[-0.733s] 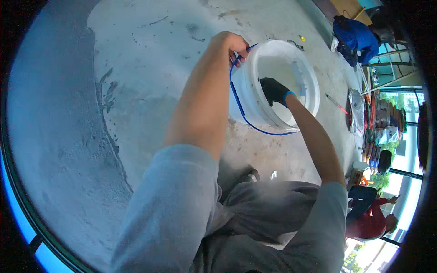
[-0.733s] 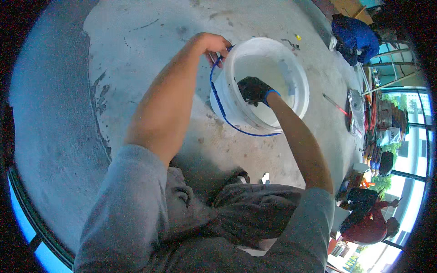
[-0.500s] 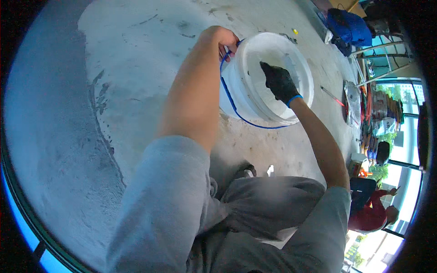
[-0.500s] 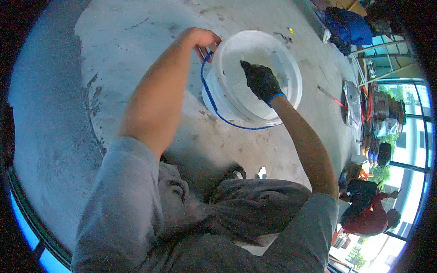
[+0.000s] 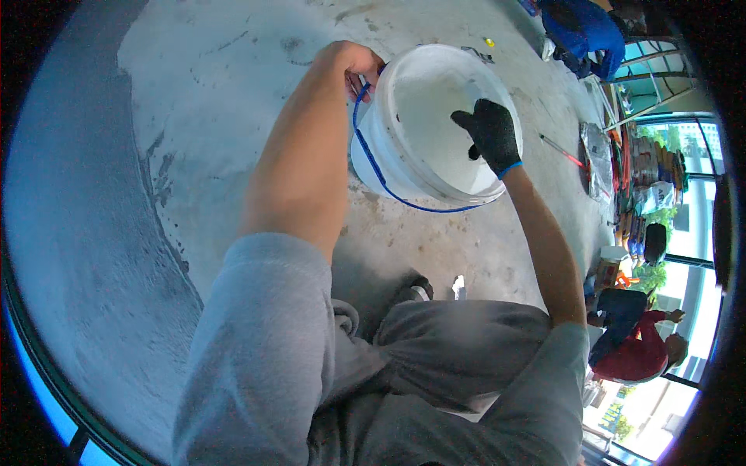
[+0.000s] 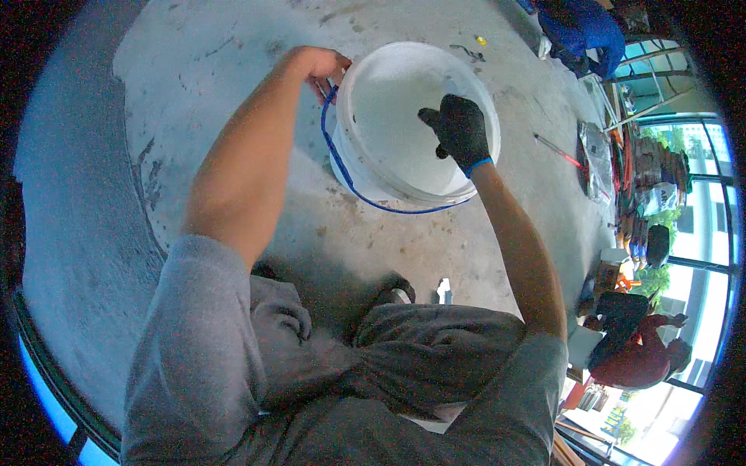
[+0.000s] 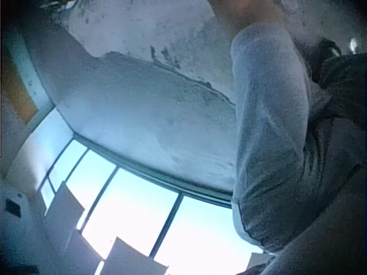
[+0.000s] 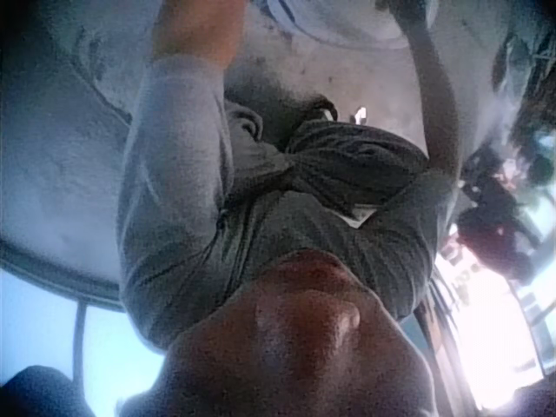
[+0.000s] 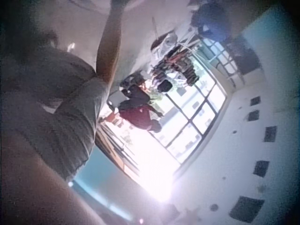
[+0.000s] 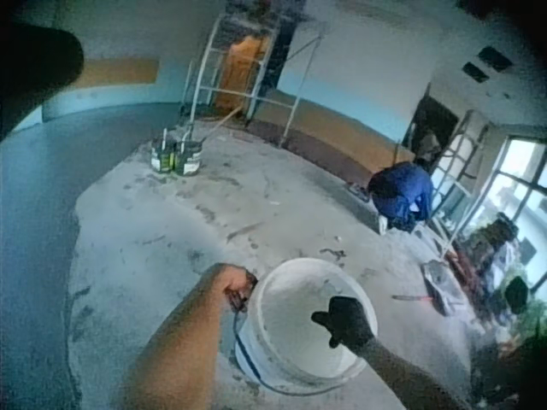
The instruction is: The recorder prepares a bucket of white substance (likely paint or plaster), puts on a glove, and mixes it with a scraper.
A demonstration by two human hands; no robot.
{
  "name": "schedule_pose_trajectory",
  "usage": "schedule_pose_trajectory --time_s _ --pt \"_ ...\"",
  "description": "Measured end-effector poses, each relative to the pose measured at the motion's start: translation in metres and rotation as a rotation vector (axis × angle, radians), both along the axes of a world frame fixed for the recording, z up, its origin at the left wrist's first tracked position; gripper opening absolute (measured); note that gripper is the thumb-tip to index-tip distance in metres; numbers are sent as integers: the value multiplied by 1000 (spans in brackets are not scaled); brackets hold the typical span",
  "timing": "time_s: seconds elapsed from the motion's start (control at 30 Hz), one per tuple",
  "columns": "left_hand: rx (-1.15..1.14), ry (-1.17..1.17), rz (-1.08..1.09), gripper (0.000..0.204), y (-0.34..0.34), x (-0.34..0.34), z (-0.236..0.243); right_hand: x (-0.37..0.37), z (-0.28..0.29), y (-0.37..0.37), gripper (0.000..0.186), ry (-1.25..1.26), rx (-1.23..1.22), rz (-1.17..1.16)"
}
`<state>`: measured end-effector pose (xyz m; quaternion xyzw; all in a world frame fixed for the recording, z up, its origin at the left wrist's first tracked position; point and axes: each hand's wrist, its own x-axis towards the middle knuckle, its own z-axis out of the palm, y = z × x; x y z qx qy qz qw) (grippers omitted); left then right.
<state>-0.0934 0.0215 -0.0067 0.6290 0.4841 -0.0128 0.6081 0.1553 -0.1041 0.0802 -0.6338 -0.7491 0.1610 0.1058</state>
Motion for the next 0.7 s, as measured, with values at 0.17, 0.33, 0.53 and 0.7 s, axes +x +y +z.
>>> schedule_pose_trajectory --time_s 0.17,0.33,0.53,0.7 --pt "-11 -16 54 45 -1 0 5 11 -9 15 21 306 -28 -136" --pt "6 -32 28 53 4 2 2 22 -44 17 16 -190 221 131" --pt "-47 34 25 53 1 -1 -7 -3 8 -6 25 714 -226 -270" --pt "-18 -14 44 28 0 7 0 -10 15 -35 24 514 -330 -250"
